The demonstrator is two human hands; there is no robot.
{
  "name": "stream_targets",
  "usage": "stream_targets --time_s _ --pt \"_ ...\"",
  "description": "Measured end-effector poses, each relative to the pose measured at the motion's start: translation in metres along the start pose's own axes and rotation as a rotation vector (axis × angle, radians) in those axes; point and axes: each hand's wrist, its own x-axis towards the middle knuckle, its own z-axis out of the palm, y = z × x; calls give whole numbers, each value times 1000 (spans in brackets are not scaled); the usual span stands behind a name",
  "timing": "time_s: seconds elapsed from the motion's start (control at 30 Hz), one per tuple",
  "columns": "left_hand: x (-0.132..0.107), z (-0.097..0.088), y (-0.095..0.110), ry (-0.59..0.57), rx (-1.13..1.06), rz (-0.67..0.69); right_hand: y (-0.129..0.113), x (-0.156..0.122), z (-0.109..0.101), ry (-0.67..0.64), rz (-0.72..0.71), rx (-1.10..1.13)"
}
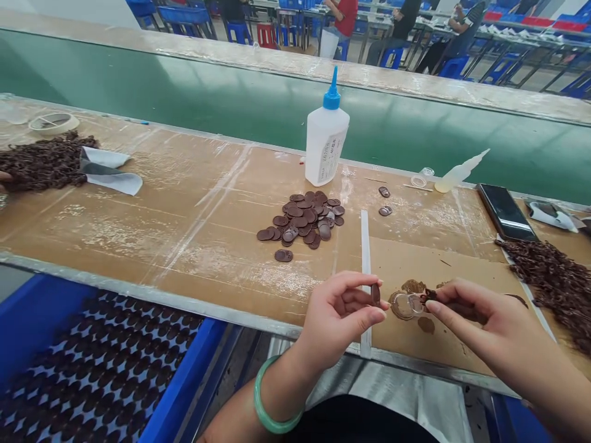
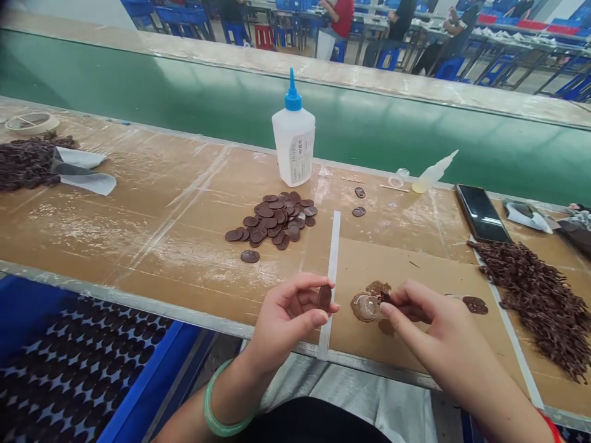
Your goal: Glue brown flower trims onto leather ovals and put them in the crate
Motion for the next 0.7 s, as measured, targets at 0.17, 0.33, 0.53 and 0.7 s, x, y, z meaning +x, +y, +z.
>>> stream_targets --time_s 0.17,0.33,0.53,0.7 --pt "1 -1 -2 -17 -8 1 3 -4 0 -44 20 -29" --pt "1 -2 -3 -23 -21 2 4 -5 1 -52 36 -30" --pt "1 -2 -3 -36 -41 16 8 -7 2 -45 48 -34" --pt "1 -3 -5 -36 -34 19 5 -8 3 -39 52 -18"
